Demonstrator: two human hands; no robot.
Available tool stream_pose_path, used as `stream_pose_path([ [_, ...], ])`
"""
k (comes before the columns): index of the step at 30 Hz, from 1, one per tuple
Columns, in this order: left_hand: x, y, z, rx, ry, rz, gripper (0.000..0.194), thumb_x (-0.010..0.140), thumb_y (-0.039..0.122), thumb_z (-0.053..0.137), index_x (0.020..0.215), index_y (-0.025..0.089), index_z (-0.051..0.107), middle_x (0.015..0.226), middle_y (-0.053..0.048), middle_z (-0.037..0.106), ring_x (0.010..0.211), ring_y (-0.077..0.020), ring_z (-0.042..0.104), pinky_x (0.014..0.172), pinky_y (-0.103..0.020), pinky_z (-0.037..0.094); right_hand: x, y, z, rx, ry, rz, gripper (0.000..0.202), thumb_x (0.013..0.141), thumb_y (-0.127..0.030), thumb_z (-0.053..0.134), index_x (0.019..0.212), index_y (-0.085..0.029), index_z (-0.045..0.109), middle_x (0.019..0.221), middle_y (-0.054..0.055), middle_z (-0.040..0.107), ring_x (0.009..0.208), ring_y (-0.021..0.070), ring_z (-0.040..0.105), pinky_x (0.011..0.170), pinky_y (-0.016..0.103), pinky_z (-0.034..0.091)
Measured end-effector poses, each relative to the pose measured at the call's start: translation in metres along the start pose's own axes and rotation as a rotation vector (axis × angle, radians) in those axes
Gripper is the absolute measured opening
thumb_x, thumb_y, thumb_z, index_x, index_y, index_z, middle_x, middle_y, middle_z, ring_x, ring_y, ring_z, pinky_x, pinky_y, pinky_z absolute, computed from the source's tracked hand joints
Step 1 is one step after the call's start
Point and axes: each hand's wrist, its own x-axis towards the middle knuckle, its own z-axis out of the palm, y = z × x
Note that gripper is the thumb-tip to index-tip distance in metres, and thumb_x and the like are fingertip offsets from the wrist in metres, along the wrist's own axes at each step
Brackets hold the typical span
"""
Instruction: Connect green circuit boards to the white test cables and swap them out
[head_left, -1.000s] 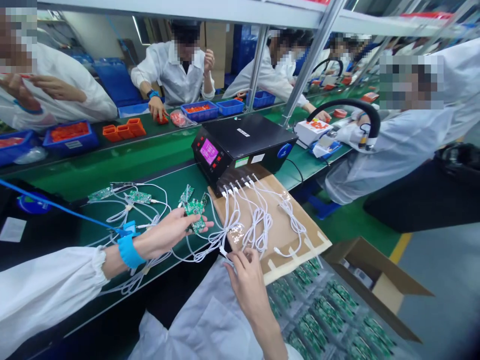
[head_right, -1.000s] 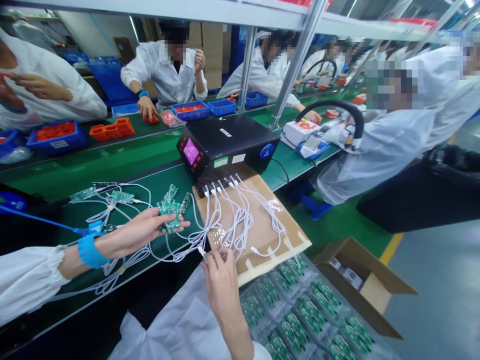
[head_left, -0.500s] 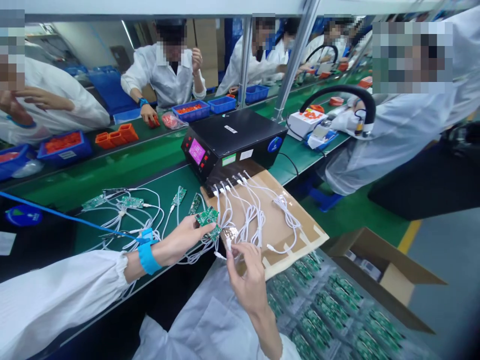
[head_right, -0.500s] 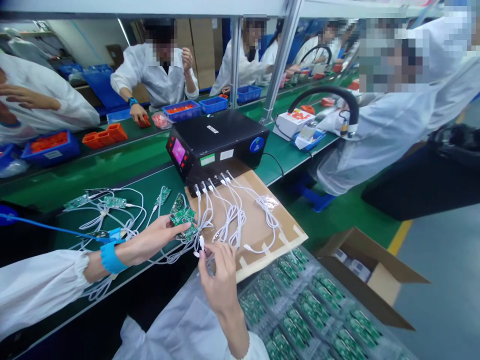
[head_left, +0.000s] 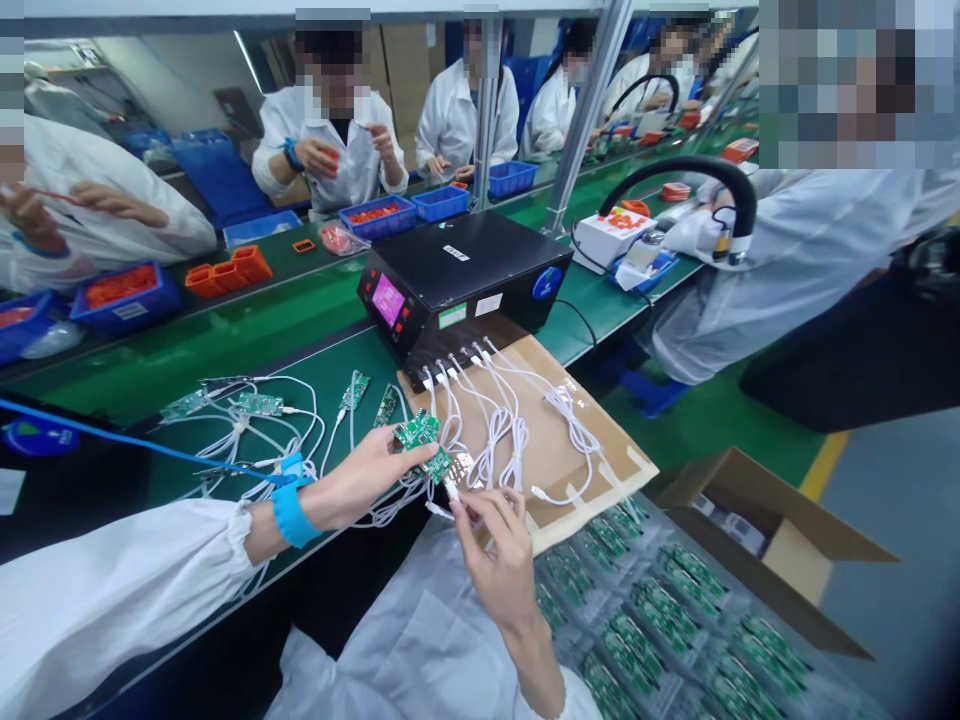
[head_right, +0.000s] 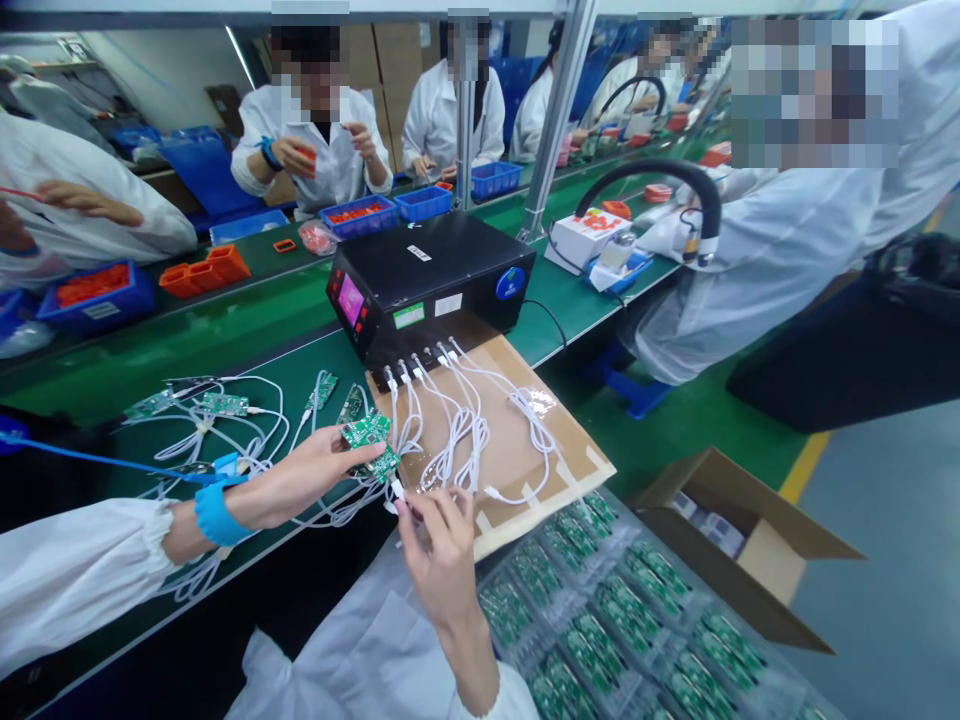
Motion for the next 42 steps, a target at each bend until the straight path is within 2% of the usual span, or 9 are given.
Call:
stream_pose_path([
  [5,-0.002,0.004,-0.004,0.026,0.057,-0.022,0.030,0.072,0.038,0.085,0.084,0.017,0.068,0.080,0.000,0.070,0.075,-0.0164,0.058,0.073,-0.027,0.043,-0.003,0.004,-0.011,-0.011,-0.088,-0.062,0.013,0.094,-0.010,0.064,0.101,-0.021,0.065,0.083,-0.001,0.070,0.071,0.0139,0.062,0.091,0.042,0.044],
  [10,0.000,0.000,-0.003,-0.025,-0.052,-0.002,0.031,0.075,0.040,0.083,0.093,0.017,0.073,0.096,-0.004,0.075,0.084,-0.0188,0.063,0.077,-0.028,0.046,-0.008,0.011,-0.027,-0.043,-0.127,-0.104,0.021,0.094,-0.009,0.065,0.110,-0.023,0.066,0.086,0.000,0.071,0.074,0.0145,0.064,0.091,0.044,0.046],
  [16,0.001,-0.003,-0.001,-0.007,-0.050,-0.006,0.027,0.077,0.038,0.082,0.092,0.017,0.074,0.095,-0.003,0.076,0.084,-0.0180,0.065,0.080,-0.028,0.048,-0.008,0.021,-0.041,-0.021,-0.090,-0.030,0.017,0.094,-0.012,0.067,0.105,-0.024,0.068,0.087,0.000,0.072,0.078,0.0163,0.066,0.092,0.045,0.047],
  [19,0.002,-0.006,-0.001,-0.014,-0.060,-0.014,0.029,0.077,0.040,0.082,0.093,0.017,0.073,0.096,-0.004,0.076,0.087,-0.0186,0.065,0.083,-0.029,0.049,-0.004,0.016,-0.037,0.000,-0.109,-0.001,0.015,0.094,-0.013,0.067,0.105,-0.024,0.067,0.090,0.000,0.073,0.080,0.0164,0.067,0.095,0.045,0.046],
  [22,0.005,-0.013,-0.001,-0.022,-0.054,0.010,0.031,0.077,0.041,0.083,0.094,0.017,0.073,0.100,-0.005,0.076,0.094,-0.0205,0.066,0.087,-0.030,0.050,0.001,0.006,-0.027,0.026,-0.163,-0.041,0.016,0.095,-0.013,0.066,0.106,-0.024,0.065,0.090,0.000,0.074,0.080,0.0155,0.068,0.098,0.045,0.046],
  [25,0.006,-0.019,-0.004,0.001,-0.030,0.017,0.030,0.077,0.042,0.082,0.093,0.017,0.073,0.096,-0.004,0.076,0.092,-0.0206,0.066,0.085,-0.030,0.049,0.004,-0.002,-0.017,0.019,-0.173,-0.042,0.014,0.095,-0.013,0.065,0.105,-0.023,0.065,0.089,0.000,0.073,0.082,0.0158,0.068,0.098,0.045,0.046],
  [32,0.003,-0.015,-0.010,-0.004,-0.044,0.004,0.032,0.077,0.040,0.081,0.095,0.016,0.071,0.095,-0.005,0.075,0.088,-0.0195,0.065,0.082,-0.030,0.048,0.006,-0.001,-0.016,0.106,-0.110,0.104,0.007,0.094,-0.018,0.070,0.098,-0.023,0.072,0.090,0.000,0.076,0.083,0.0162,0.069,0.100,0.044,0.045],
  [38,-0.003,-0.002,-0.009,0.014,-0.013,-0.022,0.026,0.079,0.036,0.080,0.095,0.016,0.072,0.094,-0.003,0.075,0.082,-0.0176,0.063,0.079,-0.030,0.047,0.004,0.011,-0.037,0.345,-0.075,0.411,0.006,0.092,-0.026,0.072,0.095,-0.024,0.077,0.098,0.005,0.075,0.095,0.0193,0.070,0.087,0.035,0.055],
  [42,-0.003,0.000,-0.007,-0.012,-0.051,0.009,0.026,0.083,0.034,0.077,0.102,0.017,0.073,0.102,-0.003,0.075,0.089,-0.0177,0.064,0.086,-0.030,0.047,0.005,0.012,-0.039,0.424,-0.074,0.469,0.007,0.090,-0.027,0.075,0.095,-0.025,0.079,0.099,0.005,0.078,0.103,0.0211,0.070,0.101,0.041,0.052],
])
